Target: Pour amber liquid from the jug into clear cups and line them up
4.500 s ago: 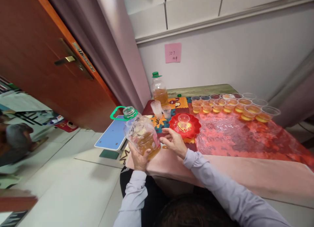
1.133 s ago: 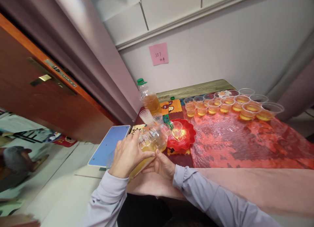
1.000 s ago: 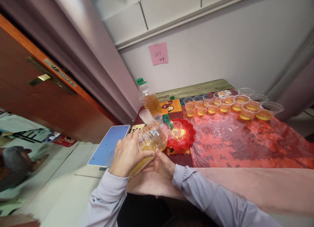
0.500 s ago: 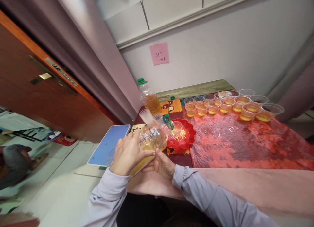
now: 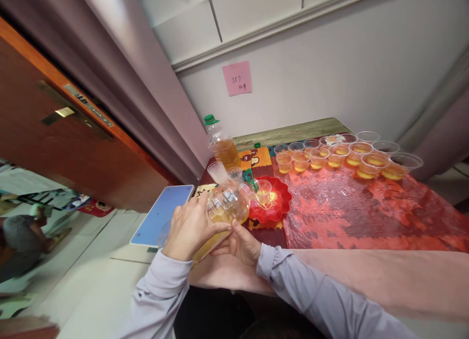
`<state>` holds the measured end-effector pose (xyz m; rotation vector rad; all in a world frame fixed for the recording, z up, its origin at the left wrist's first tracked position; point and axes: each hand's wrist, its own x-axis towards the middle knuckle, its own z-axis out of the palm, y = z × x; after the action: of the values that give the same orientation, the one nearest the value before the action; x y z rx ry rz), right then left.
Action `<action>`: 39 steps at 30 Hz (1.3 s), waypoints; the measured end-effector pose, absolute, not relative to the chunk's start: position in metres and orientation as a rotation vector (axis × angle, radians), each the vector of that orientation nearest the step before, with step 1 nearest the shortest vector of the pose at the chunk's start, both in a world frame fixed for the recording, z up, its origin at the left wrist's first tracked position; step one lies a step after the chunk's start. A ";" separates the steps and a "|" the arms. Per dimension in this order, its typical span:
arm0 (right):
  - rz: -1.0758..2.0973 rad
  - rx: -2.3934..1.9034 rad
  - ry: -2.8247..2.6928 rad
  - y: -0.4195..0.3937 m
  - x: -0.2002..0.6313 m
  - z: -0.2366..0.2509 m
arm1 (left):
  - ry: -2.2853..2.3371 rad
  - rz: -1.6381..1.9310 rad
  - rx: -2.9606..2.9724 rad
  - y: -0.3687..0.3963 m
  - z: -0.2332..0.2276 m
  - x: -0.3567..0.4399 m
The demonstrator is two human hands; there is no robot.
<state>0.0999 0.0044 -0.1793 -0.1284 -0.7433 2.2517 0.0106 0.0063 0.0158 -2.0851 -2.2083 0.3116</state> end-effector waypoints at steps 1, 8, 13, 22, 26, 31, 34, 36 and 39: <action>2.254 -0.127 -0.740 0.004 0.100 -0.179 | -2.208 0.316 -2.086 0.006 0.016 0.011; 2.264 -0.138 -0.717 0.005 0.099 -0.180 | -2.200 0.374 -2.064 0.005 0.017 0.012; 2.264 -0.138 -0.725 0.005 0.100 -0.180 | -2.204 0.380 -2.068 0.005 0.017 0.012; 2.269 -0.133 -0.721 0.006 0.100 -0.181 | -2.201 0.375 -2.063 0.006 0.016 0.011; 2.267 -0.117 -0.731 0.006 0.100 -0.182 | -2.216 0.369 -2.066 0.007 0.015 0.011; 2.267 -0.107 -0.725 0.006 0.100 -0.182 | -2.207 0.381 -2.065 0.007 0.015 0.011; 2.267 -0.101 -0.732 0.006 0.100 -0.182 | -2.207 0.378 -2.067 0.007 0.015 0.010; 2.268 -0.102 -0.740 0.006 0.101 -0.182 | -2.209 0.373 -2.072 0.007 0.015 0.010; 2.270 -0.106 -0.748 0.006 0.100 -0.182 | -2.206 0.361 -2.074 0.007 0.015 0.011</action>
<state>0.1005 0.0063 -0.1819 -0.1062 -0.7476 2.2702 0.0112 0.0070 0.0155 -2.0742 -2.2062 0.3614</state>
